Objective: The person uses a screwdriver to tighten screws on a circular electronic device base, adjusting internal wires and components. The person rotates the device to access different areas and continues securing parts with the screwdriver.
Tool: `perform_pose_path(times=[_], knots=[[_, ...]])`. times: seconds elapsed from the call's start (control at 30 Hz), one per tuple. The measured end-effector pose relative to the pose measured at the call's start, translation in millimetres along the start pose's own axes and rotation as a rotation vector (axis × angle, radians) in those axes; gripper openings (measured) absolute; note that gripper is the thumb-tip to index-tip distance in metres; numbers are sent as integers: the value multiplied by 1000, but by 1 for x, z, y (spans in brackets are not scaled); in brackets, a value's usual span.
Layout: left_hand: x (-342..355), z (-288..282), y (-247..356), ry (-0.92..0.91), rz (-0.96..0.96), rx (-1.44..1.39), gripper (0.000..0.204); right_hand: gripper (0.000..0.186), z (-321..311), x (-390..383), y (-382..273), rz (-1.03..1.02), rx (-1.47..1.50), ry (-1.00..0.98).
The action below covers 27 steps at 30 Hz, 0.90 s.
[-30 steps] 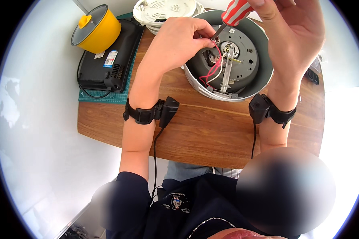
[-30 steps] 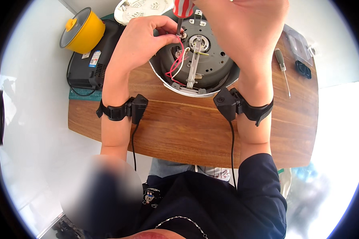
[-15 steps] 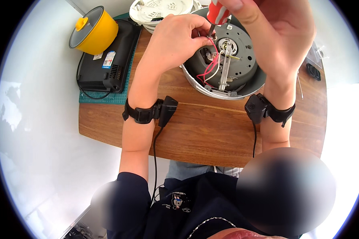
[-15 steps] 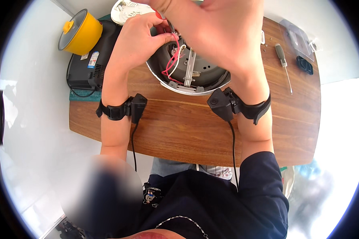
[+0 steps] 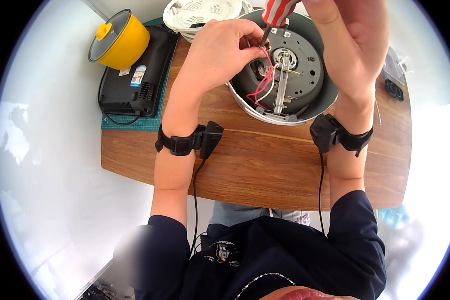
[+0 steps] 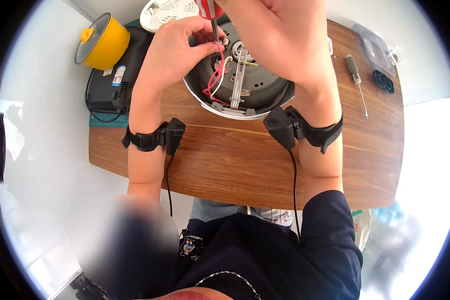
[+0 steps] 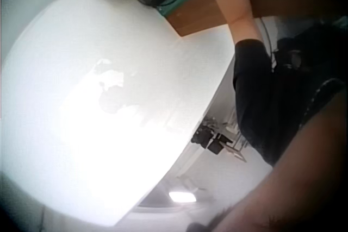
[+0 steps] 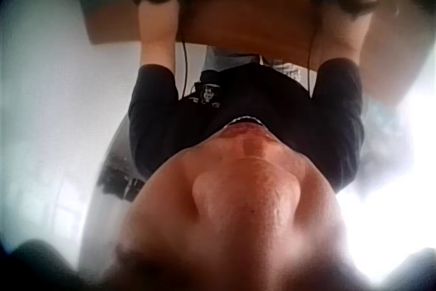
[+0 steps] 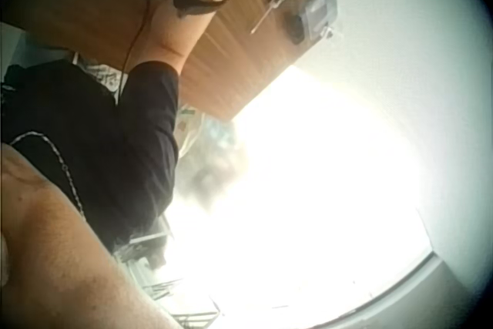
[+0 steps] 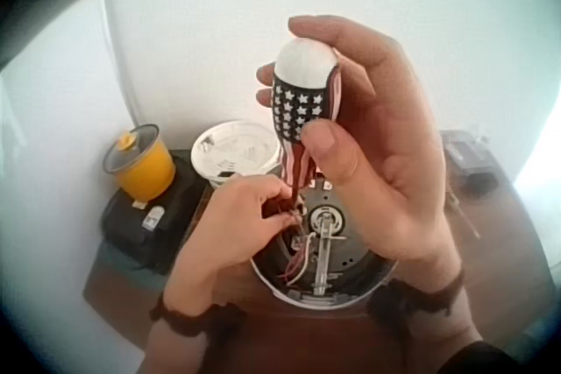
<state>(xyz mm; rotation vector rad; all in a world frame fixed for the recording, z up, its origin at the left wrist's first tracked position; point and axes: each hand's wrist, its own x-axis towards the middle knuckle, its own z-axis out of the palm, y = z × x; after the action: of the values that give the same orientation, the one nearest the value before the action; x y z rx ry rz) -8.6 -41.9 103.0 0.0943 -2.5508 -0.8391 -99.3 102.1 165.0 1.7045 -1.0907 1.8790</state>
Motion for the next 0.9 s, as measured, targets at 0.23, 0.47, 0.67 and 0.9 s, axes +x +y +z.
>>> perform_pose_path(times=[0.23,0.47,0.67,0.9], knots=[[1,-1,4,-10,4,35,22,72,-31,3,39,-269,173,-151],[1,-2,7,-8,16,77,16,55,-7,2,1,-130,-232,26],[2,0,8,-10,17,59,16,55,-18,-2,10,-65,184,-18],[2,-1,12,-15,24,96,16,54,-24,-2,19,-133,28,-32]])
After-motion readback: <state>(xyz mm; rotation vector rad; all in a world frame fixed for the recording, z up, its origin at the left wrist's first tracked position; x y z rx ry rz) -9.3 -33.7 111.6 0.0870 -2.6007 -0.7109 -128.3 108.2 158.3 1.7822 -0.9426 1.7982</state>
